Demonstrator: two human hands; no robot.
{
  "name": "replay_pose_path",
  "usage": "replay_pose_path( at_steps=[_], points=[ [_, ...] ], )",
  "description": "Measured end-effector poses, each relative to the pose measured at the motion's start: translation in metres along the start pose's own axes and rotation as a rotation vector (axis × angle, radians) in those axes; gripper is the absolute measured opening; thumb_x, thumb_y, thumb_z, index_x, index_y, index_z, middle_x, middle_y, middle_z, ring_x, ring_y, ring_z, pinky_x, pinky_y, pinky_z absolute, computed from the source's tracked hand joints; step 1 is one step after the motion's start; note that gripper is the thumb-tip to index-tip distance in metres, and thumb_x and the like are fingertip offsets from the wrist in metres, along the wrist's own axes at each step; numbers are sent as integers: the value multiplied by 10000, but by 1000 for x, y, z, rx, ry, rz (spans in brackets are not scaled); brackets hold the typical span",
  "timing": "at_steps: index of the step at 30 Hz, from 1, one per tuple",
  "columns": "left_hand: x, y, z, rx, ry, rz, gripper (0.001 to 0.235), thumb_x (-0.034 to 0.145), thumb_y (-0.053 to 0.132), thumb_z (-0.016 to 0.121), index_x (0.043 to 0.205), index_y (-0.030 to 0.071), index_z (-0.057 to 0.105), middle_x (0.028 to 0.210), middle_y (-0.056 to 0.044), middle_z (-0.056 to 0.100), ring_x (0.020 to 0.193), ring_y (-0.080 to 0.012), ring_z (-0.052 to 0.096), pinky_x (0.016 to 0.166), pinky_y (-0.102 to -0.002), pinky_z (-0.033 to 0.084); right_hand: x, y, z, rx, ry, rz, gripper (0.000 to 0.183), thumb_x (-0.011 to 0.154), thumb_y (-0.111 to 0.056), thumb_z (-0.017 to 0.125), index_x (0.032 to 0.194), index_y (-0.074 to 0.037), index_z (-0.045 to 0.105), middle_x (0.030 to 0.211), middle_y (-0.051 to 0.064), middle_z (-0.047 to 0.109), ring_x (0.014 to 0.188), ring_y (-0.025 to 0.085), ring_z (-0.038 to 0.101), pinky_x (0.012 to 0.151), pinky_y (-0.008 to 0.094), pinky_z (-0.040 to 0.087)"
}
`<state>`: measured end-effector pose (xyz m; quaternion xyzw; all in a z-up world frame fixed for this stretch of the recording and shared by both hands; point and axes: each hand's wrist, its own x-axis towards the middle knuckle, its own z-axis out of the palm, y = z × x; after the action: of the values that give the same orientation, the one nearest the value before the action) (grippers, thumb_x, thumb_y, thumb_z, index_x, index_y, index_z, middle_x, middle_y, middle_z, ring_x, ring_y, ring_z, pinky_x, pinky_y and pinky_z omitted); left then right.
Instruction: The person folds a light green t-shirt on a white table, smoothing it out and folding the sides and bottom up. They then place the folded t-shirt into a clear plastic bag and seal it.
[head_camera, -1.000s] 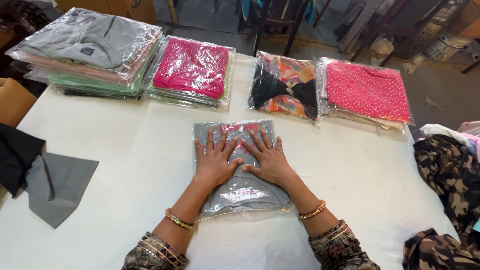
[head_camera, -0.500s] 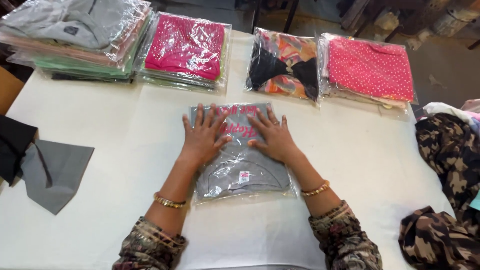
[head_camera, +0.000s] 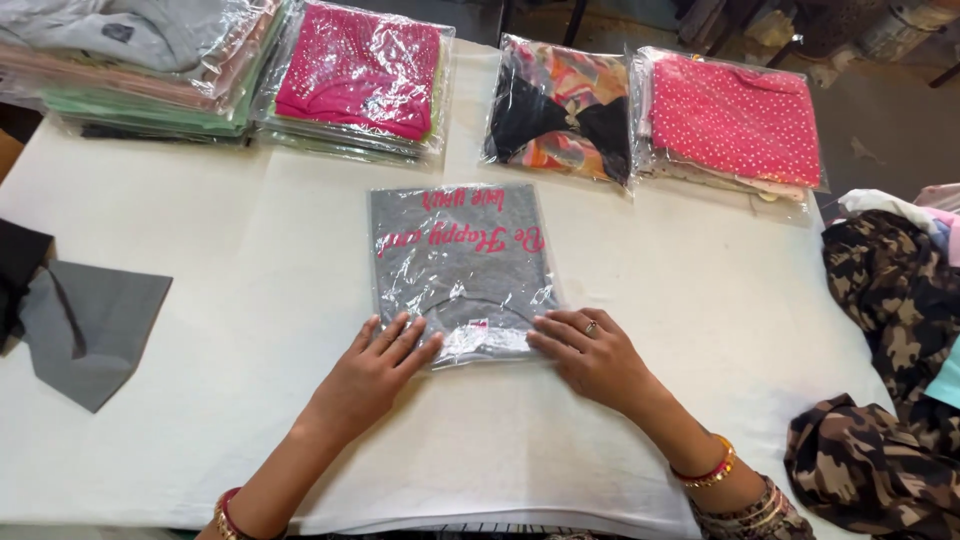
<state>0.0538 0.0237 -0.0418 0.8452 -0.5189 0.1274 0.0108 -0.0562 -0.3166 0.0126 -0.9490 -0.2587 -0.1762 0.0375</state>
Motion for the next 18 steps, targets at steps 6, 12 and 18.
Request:
replay_pose_path(
  at_steps=[6,12,18],
  points=[
    [4,-4,-28,-11,341,67,525,992,153,532,1515,173,497,1492,-108,544,1374,-313,531,1146,-436,432,-14,20,28,-75,257,-110,250,912,-120,768,1146,-108,681,1071,35,657,1029,204,616,874,383,489],
    [-26,-14,-1,-150,100,5,552,945,134,535,1493,195,510,1517,-82,528,1418,-283,442,1158,-451,356,-25,13,13,16,-76,20,473,762,-86,710,1225,-176,723,1182,5,671,1183,217,610,1001,404,483],
    [26,-13,-52,-326,209,-222,497,1002,313,534,1494,266,482,1587,-15,479,1565,-282,308,1268,-541,215,29,-3,-39,202,-2,92,736,868,-544,715,1479,-171,548,1616,123,428,1542,364,314,1232,564,247]
  ],
)
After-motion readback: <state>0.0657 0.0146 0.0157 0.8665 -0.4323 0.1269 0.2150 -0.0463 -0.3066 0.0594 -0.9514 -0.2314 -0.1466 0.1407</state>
